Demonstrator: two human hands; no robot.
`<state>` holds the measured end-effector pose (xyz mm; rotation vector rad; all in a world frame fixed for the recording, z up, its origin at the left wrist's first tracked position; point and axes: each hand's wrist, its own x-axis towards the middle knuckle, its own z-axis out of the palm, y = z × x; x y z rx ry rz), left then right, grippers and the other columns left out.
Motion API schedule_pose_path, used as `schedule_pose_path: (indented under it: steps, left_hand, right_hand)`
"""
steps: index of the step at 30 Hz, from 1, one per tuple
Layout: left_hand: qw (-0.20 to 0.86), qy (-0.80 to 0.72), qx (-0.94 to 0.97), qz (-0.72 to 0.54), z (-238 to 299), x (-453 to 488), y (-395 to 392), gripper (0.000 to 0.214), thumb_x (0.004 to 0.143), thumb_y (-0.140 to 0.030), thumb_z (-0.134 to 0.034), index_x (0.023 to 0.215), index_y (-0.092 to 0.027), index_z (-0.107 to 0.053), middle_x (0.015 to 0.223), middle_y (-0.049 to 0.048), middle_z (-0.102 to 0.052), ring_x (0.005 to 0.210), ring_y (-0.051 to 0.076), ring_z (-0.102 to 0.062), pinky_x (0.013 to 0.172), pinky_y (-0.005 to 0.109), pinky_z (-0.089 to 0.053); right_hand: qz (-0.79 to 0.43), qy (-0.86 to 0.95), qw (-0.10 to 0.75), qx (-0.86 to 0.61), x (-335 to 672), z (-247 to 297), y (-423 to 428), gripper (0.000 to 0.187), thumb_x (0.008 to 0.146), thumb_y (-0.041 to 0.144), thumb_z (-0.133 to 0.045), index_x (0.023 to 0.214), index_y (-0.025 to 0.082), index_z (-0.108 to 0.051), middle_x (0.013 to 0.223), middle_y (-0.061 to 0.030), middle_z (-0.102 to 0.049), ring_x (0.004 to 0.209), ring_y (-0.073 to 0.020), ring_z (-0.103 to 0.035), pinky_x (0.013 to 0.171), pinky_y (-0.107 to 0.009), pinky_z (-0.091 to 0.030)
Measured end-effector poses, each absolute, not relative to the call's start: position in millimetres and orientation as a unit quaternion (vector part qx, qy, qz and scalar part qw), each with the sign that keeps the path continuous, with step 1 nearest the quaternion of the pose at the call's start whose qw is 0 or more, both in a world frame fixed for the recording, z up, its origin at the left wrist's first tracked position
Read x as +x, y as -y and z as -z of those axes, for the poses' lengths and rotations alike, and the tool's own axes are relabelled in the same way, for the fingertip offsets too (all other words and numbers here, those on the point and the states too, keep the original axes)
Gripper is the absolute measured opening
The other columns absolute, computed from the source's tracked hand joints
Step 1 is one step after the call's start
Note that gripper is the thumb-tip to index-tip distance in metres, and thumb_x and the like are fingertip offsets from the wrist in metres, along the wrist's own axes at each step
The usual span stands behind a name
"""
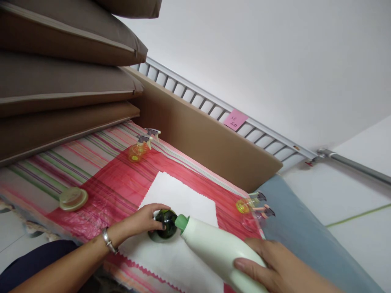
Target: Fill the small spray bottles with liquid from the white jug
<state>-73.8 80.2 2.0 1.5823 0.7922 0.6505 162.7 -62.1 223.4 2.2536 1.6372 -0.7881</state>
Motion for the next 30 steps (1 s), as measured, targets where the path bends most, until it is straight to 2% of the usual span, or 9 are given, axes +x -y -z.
schedule_pose_path:
  steps: [6, 19, 26, 30]
  left_hand:
    - [0.596, -0.341, 0.674, -0.271, -1.7, -72.9, -80.3, 0.059, 0.056, -0.023, -0.065, 0.115, -0.022, -0.058, 0.110, 0.0056, -0.061, 0.067, 0.016, -0.059, 0.053, 0.024, -0.047]
    - [0.589, -0.332, 0.682, -0.280, -4.1, -74.8, -79.4, 0.058, 0.057, -0.024, -0.065, 0.115, -0.022, -0.059, 0.111, 0.0059, -0.062, 0.073, 0.018, -0.061, 0.054, 0.023, -0.048]
    - [0.593, -0.337, 0.680, -0.270, -3.0, -73.9, -79.6, 0.059, 0.057, -0.026, -0.065, 0.115, -0.023, -0.058, 0.113, 0.0056, -0.061, 0.072, 0.018, -0.061, 0.052, 0.024, -0.047]
    - [0.582, -0.338, 0.686, -0.276, -1.9, -73.9, -79.4, 0.058, 0.057, -0.026, -0.065, 0.114, -0.024, -0.059, 0.111, 0.0043, -0.062, 0.075, 0.019, -0.061, 0.060, 0.025, -0.049]
  right_hand:
    - [0.283, -0.560, 0.131, 0.768, 162.7, -224.5, 60.4, 0.057, 0.072, 0.071, -0.041, 0.084, 0.019, -0.060, 0.068, -0.0018, -0.055, 0.050, -0.0105, -0.047, 0.041, -0.018, -0.038]
    - [0.284, -0.562, 0.133, 0.766, 161.2, -226.9, 61.6, 0.055, 0.074, 0.070, -0.040, 0.083, 0.020, -0.060, 0.071, -0.0021, -0.056, 0.053, -0.0120, -0.051, 0.041, -0.019, -0.039]
    - [0.282, -0.559, 0.141, 0.767, 158.1, -230.1, 57.7, 0.053, 0.074, 0.069, -0.042, 0.082, 0.020, -0.059, 0.069, -0.0009, -0.055, 0.051, -0.0104, -0.047, 0.041, -0.018, -0.039]
    - [0.286, -0.560, 0.136, 0.765, 160.8, -229.2, 58.8, 0.051, 0.074, 0.068, -0.043, 0.084, 0.021, -0.060, 0.070, -0.0010, -0.056, 0.051, -0.0104, -0.049, 0.040, -0.017, -0.038]
